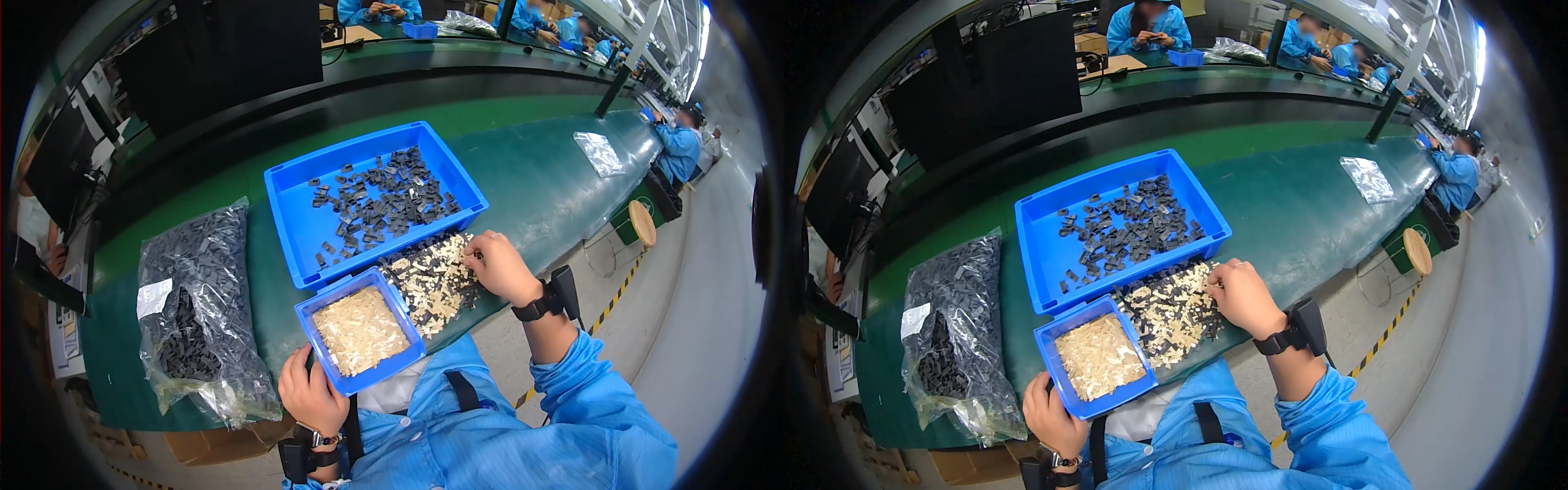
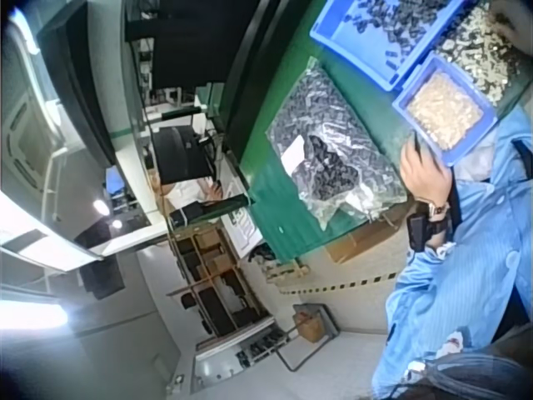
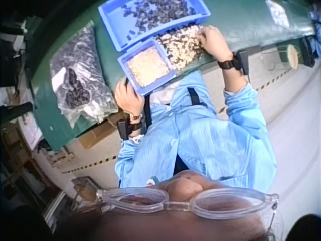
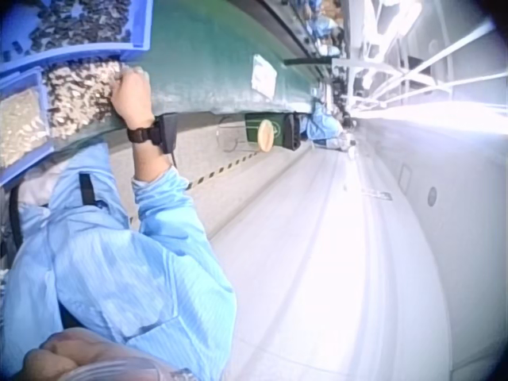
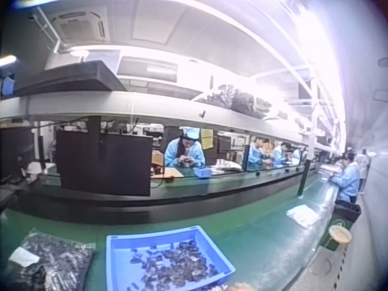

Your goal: Sorting and inspecting small metal and plastic components into plastic bins at a manufacturing workstation.

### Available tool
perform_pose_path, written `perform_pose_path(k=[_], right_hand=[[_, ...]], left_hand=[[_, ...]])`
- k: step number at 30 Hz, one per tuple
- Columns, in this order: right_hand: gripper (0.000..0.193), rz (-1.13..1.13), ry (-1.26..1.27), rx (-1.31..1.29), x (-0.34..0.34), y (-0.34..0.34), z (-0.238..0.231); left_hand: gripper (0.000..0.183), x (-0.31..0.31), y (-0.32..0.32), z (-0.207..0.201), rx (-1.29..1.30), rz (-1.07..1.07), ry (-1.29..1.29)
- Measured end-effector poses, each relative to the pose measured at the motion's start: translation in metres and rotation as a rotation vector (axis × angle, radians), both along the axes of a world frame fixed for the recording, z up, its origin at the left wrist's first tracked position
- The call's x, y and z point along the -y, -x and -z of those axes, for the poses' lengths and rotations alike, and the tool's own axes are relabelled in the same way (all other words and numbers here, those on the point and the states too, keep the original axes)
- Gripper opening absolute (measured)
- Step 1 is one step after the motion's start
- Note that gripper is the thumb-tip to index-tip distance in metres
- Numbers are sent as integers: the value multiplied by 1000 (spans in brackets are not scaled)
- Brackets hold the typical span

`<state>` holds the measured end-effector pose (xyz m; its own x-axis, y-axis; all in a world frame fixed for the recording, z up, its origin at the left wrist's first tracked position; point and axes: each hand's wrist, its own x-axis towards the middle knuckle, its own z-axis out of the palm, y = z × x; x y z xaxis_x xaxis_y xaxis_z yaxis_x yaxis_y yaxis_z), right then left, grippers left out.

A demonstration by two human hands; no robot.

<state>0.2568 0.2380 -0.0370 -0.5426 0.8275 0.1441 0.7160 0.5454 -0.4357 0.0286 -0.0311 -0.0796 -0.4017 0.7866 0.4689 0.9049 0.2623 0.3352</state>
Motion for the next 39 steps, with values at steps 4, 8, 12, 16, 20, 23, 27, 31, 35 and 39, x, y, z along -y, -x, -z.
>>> perform_pose_path(k=[4, 8, 12, 16, 20, 23, 27, 31, 35, 39], right_hand=[[6, 28, 55, -114, -6, 0, 1], [7, 76, 224, -253, -10, 0, -9], [8, 73, 332, -397, -13, 0, -5], [10, 58, 255, -574, 14, -3, -16], [22, -337, 259, -693, 57, 30, -20], [19, -471, 327, -733, 98, 65, -37], [19, -507, 337, -795, 121, 81, -57], [16, -489, 350, -796, 121, 78, -58], [15, -492, 294, -816, 115, 81, -45], [13, -496, 315, -793, 119, 84, -45]], left_hand=[[25, -2, 0, 0, 1, 3, -9], [25, -5, 0, -1, -4, 1, -16], [24, -7, -2, -6, 7, 1, -38], [15, -11, -10, -26, 495, -47, -396], [27, -8, -1, -51, 502, 205, -305], [23, -26, -9, -90, 403, 281, -247], [20, -46, -18, -102, 518, 354, -196], [18, -52, -17, -92, 570, 357, -209], [17, -54, -16, -84, 585, 366, -219], [16, -49, -16, -85, 571, 338, -194]])
